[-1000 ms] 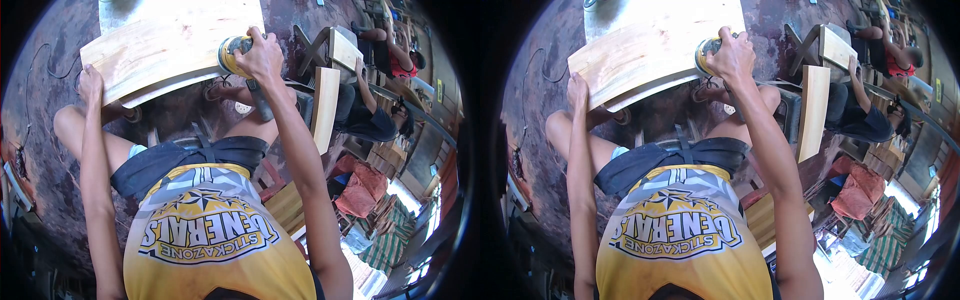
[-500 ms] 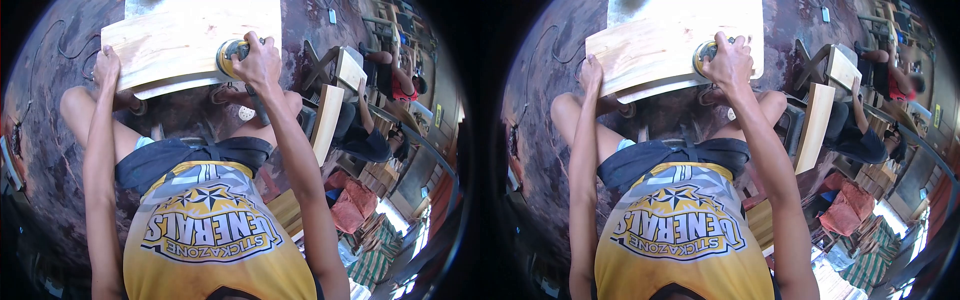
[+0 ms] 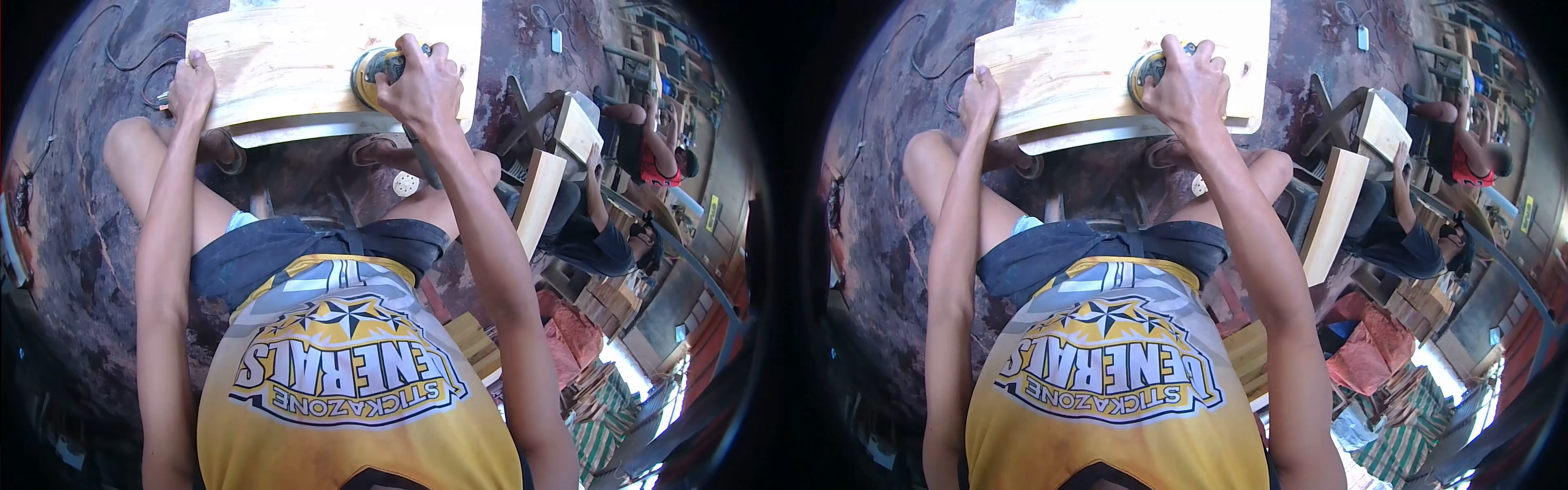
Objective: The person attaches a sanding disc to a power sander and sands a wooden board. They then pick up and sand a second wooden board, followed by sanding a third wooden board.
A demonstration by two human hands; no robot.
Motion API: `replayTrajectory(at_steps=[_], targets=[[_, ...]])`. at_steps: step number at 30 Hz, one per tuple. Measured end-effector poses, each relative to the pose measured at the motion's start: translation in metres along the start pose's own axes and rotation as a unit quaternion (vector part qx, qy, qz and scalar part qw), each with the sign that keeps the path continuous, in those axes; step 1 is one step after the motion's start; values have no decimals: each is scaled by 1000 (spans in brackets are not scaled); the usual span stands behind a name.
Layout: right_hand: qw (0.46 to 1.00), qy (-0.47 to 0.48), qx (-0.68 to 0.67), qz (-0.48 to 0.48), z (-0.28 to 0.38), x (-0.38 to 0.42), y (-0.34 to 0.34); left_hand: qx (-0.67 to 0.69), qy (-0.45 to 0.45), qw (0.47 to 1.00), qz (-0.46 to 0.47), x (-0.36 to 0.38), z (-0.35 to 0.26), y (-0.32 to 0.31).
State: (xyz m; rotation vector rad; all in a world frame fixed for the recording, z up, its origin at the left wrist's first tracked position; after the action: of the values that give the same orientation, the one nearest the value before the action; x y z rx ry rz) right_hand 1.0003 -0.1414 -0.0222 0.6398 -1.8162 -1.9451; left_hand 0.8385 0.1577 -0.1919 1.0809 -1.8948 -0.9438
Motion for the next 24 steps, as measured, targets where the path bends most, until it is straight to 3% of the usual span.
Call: replayTrajectory(at_steps=[11,24], targets=[[999,22,-23,-10,6,2,-3,9,-4,1000,-10,-3,7,-6],[999,-47,25,0,-62,-66,0,9,4,1000,-7,-7,2,-2]])
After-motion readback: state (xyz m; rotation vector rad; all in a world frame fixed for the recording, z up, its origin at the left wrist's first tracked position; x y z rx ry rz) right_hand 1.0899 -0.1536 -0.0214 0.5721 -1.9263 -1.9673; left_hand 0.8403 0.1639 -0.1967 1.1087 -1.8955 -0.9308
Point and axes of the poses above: each hand's wrist, its own x-axis away from the middle knuckle, its own y-axis out of the back of the hand, z = x × y, the point moved 6 cm from there along -x, towards the middle knuckle, and after that the axes turned 6 degrees about -z, right-handed, at the moved point
